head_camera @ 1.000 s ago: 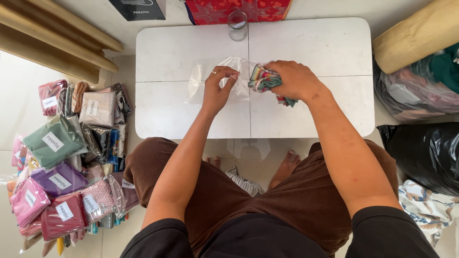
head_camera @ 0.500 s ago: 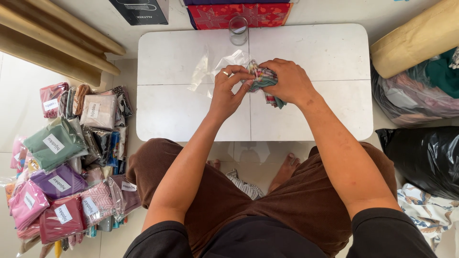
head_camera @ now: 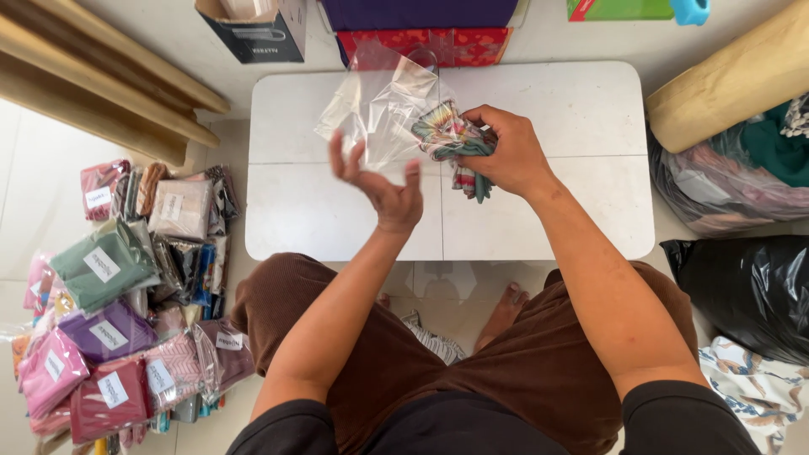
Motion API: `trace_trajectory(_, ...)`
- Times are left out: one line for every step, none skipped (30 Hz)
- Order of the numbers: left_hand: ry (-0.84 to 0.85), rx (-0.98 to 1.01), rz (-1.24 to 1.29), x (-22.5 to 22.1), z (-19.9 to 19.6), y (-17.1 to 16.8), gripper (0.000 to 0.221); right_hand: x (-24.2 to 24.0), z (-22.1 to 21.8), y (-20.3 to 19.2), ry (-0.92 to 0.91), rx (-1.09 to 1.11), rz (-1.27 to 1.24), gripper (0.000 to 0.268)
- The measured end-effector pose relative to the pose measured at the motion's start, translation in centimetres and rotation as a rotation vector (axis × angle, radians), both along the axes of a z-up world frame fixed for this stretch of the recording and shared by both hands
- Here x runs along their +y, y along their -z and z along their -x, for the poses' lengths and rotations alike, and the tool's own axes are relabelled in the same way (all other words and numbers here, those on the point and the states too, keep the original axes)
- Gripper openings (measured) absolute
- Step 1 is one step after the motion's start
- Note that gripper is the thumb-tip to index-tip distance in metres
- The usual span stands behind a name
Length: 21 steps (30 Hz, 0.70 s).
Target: Cleaning a folded garment with a lint roller and placing it into a plastic bag for shipping
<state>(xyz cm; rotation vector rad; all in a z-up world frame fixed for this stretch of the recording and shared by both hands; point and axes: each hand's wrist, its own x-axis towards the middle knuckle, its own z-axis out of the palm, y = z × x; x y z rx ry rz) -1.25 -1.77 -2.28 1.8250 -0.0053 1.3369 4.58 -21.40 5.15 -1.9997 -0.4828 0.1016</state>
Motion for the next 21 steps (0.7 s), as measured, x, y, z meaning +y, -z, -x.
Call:
trace_trajectory(0.006, -0.008, -0.004, -0.1, 0.0, -0.5, 0.074, 0.2, 0.1, -0.4, 0.006, -0.008, -0.004, 0.046)
trace_trajectory(-0.002, -0.027, 0.106, -0.3, 0.2, -1.0, 0.076, 0.3, 0.3, -0.7, 0.010, 0.046, -0.084, 0.044)
trace_trajectory(-0.009, -0.044, 0.216, -0.5, 0.4, -1.4, 0.078, 0.4, 0.5, -1.0, 0.012, 0.100, -0.165, 0.043)
trace_trajectory(-0.005, -0.051, 0.214, -0.8, 0.1, -0.6, 0.078, 0.6, 0.6, -1.1, 0.014, 0.093, -0.167, 0.043)
trace_trajectory(0.080, 0.020, 0.475, -1.0, -0.2, 0.2, 0.086, 0.7, 0.7, -1.1, 0.006, 0.117, -0.233, 0.043)
trace_trajectory(0.166, 0.095, 0.736, -1.2, -0.5, 1.0, 0.095, 0.9, 0.8, -1.1, -0.004, 0.144, -0.299, 0.043)
trace_trajectory(0.170, 0.090, 0.734, -1.8, -0.7, 1.1, 0.095, 1.2, 0.9, -1.1, -0.004, 0.138, -0.301, 0.043)
trace_trajectory(0.470, 0.092, 0.936, -2.4, -0.8, 1.3, 0.084, 1.5, 1.1, -1.1, -0.027, 0.185, -0.330, 0.044)
trace_trajectory(0.780, 0.091, 1.126, -2.9, -0.8, 1.5, 0.079, 1.9, 1.2, -1.0, -0.051, 0.232, -0.360, 0.045)
trace_trajectory(0.777, 0.084, 1.128, -3.3, -0.7, 0.5, 0.079, 2.0, 1.4, -0.8, -0.057, 0.230, -0.356, 0.045)
trace_trajectory(0.796, 0.093, 1.102, -3.5, -0.6, -0.5, 0.072, 2.2, 1.6, -0.5, -0.078, 0.258, -0.350, 0.044)
trace_trajectory(0.813, 0.101, 1.081, -4.0, -0.4, -1.5, 0.085, 2.3, 1.8, -0.2, -0.099, 0.288, -0.339, 0.042)
trace_trajectory(0.807, 0.093, 1.088, -4.1, -0.5, -0.4, 0.085, 2.5, 2.2, -0.9, -0.106, 0.289, -0.330, 0.042)
trace_trajectory(0.750, 0.138, 1.145, -4.3, -0.5, 0.7, 0.082, 2.6, 2.6, -1.5, -0.057, 0.251, -0.240, 0.061)
trace_trajectory(0.692, 0.184, 1.202, -4.5, -0.5, 1.9, 0.080, 2.7, 3.0, -2.1, -0.008, 0.212, -0.151, 0.080)
trace_trajectory(0.682, 0.174, 1.212, -4.8, -0.6, 1.6, 0.080, 2.9, 3.2, -2.0, -0.020, 0.214, -0.140, 0.080)
trace_trajectory(0.667, 0.201, 1.309, -5.0, -0.6, 1.3, 0.070, 3.0, 3.3, -1.9, 0.029, 0.184, -0.085, 0.078)
trace_trajectory(0.656, 0.230, 1.405, -5.2, -0.7, 1.0, 0.060, 3.1, 3.4, -1.7, 0.080, 0.152, -0.032, 0.078)
trace_trajectory(0.650, 0.221, 1.412, -5.3, -0.9, 1.8, 0.060, 3.1, 3.5, -1.8, 0.072, 0.153, -0.024, 0.078)
trace_trajectory(0.691, 0.225, 1.439, -5.4, -1.2, 2.7, 0.057, 3.1, 3.4, -1.8, 0.092, 0.161, 0.025, 0.077)
trace_trajectory(0.733, 0.228, 1.466, -5.6, -1.5, 3.6, 0.055, 3.0, 3.4, -1.9, 0.113, 0.170, 0.074, 0.077)
